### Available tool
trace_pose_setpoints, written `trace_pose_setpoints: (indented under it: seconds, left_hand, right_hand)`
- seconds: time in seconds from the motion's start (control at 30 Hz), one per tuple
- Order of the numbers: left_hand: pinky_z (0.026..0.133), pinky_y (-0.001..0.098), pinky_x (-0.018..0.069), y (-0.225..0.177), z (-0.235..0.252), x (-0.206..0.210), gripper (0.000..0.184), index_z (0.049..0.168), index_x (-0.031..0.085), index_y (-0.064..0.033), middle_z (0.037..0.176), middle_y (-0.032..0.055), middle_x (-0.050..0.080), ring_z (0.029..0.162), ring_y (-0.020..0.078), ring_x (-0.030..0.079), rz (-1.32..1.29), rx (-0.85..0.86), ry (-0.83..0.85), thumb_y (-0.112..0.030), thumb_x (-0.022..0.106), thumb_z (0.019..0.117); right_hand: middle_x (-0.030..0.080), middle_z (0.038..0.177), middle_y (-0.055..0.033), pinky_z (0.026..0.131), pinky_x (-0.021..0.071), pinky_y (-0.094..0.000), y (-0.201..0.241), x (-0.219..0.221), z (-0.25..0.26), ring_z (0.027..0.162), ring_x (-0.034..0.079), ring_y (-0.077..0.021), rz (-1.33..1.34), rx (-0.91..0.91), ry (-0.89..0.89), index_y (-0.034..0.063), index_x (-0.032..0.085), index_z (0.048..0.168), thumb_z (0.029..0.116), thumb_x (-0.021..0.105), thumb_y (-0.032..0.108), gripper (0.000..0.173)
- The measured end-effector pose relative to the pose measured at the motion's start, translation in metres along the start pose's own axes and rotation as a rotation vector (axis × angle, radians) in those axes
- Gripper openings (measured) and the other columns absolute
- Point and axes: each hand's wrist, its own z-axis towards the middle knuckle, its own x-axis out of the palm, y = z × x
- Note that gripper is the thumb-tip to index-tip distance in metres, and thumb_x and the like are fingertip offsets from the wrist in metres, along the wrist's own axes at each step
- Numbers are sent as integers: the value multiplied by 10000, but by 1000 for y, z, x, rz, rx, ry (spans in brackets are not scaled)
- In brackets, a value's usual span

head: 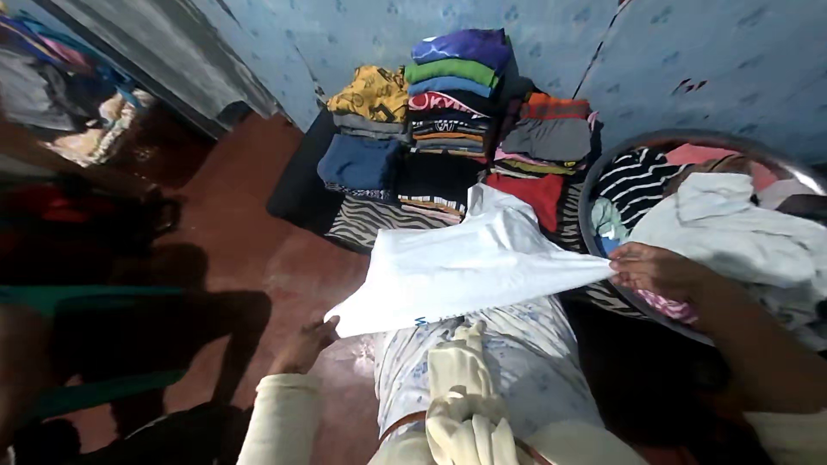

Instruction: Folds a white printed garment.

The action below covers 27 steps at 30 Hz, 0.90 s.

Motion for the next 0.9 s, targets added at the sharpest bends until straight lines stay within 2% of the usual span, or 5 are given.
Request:
trace_pose_setpoints:
  seconds: [0.27,0.5,0.67,0.8,0.9]
  left_hand:
    - [633,196,502,-5,-9,-14,156,1019,623,-55,774,-47,618,649,12,568,290,75,-41,-202,668,988]
    - [760,237,586,-20,3,-10,445,1378,401,-31,1005,-18,627,806,25,655,61,391,-54,-88,606,986]
    - [698,234,541,-101,40,-1,440,1418,427,-49,1044,52,627,751,20,597,111,508,-184,-110,600,1018]
    - [623,212,508,-182,52,-15,357,1380,462,-96,1013,23,595,689,7,555,88,546,-252,-152,565,1043]
    - [642,223,517,-209,52,-38,294,1343,501,-109,1002,15,617,711,15,575,146,559,-244,-159,546,1057]
  right_hand:
    - [628,989,-121,767,567,-296,-11,-2,-11,806,651,-127,-129,-65,-12,-41,479,1308,1001,597,14,333]
    - [629,900,-88,669,518,-275,-4,4,-6,704,589,-98,-169,-188,-118,-22,511,1262,1009,600,36,274]
    - [618,989,-138,725,505,-359,80,-2,27,771,562,-153,-233,-362,-205,-8,483,1332,1022,576,55,330]
    - [602,1069,-206,785,488,-439,165,-15,27,855,562,-239,-304,-430,-296,8,443,1400,1043,559,89,384]
    - [596,1032,-175,764,500,-424,200,-20,6,827,564,-216,-309,-474,-329,34,457,1387,1032,587,102,385]
